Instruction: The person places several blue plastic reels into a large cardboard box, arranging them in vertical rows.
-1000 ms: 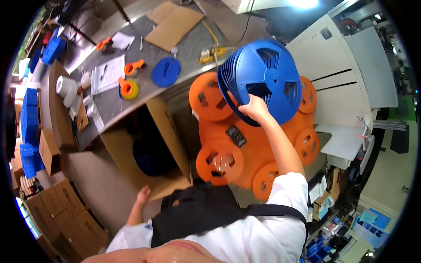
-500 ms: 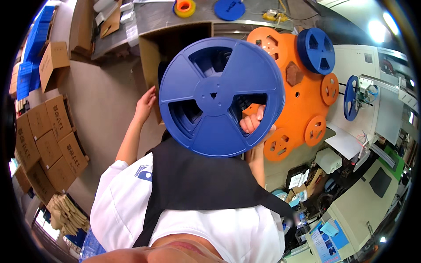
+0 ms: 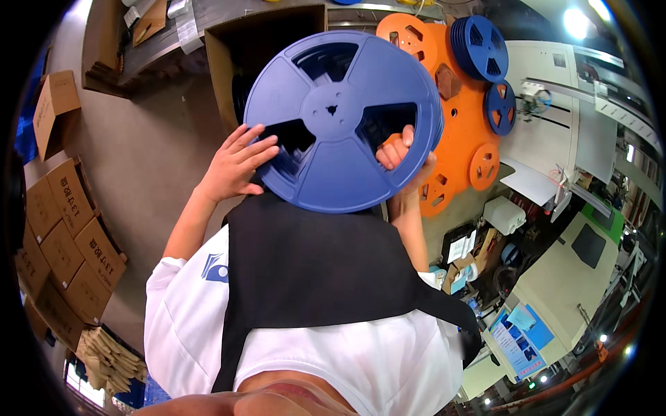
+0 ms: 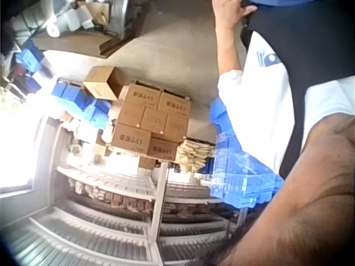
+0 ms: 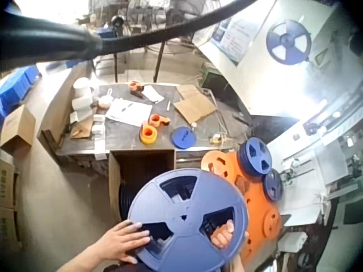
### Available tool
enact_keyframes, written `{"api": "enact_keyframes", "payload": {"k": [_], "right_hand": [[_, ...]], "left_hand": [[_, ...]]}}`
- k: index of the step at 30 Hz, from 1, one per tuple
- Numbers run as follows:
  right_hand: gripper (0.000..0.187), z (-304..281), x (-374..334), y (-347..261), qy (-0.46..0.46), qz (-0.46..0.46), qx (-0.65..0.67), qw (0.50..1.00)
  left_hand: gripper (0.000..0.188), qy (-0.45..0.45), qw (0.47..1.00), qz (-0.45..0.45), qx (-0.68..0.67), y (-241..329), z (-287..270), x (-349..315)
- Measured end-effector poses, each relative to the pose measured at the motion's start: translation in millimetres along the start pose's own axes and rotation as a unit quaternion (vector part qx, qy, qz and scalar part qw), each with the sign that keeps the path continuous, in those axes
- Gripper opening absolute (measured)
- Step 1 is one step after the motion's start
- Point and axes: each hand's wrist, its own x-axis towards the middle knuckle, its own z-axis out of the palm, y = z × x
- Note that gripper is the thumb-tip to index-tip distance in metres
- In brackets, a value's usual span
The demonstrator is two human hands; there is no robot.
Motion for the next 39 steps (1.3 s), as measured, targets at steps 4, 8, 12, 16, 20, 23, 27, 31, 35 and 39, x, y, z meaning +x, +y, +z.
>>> {"api": "enact_keyframes", "payload": {"k": [4, 8, 12, 16, 20, 23, 27, 31, 35, 39], "right_hand": [[0.030, 6, 8, -7, 0.050, -0.001, 0.003, 0.999], [0.033, 9, 13, -15, 0.041, 0.011, -0.026, 0.999], [0.043, 16, 18, -18, 0.055, 0.006, -0.076, 0.996], [0.049, 43, 33, -13, 0.236, -0.040, -0.248, 0.939], [0.036, 21, 25, -24, 0.131, 0.000, -0.180, 0.975], [0.035, 17, 8, -37, 0.110, -0.020, -0.136, 0.984], [0.041, 15, -9, -43, 0.102, -0.044, -0.106, 0.988], [0.041, 11, -10, -34, 0.097, -0.037, -0.089, 0.991], [0.041, 9, -9, -33, 0.098, -0.033, -0.085, 0.991], [0.038, 9, -9, -35, 0.094, -0.050, -0.082, 0.991]], "left_hand": [[0.069, -0.036, 0.998, 0.036, 0.039, 0, 9, 8], [0.055, -0.022, 0.991, 0.084, 0.101, -6, 15, 10], [0.046, -0.027, 0.990, 0.094, 0.097, -3, 17, 12], [0.034, 0.034, 0.997, -0.047, -0.059, -1, 12, 7], [0.022, 0.181, 0.840, -0.239, -0.452, -16, 13, -12], [0.026, 0.281, 0.592, -0.277, -0.702, -20, 8, -21], [0.025, 0.291, 0.545, -0.255, -0.744, -26, 17, -33], [0.026, 0.307, 0.521, -0.246, -0.758, -27, 19, -39], [0.026, 0.312, 0.526, -0.251, -0.750, -27, 14, -39], [0.028, 0.310, 0.545, -0.244, -0.740, -30, 7, -38]]}}
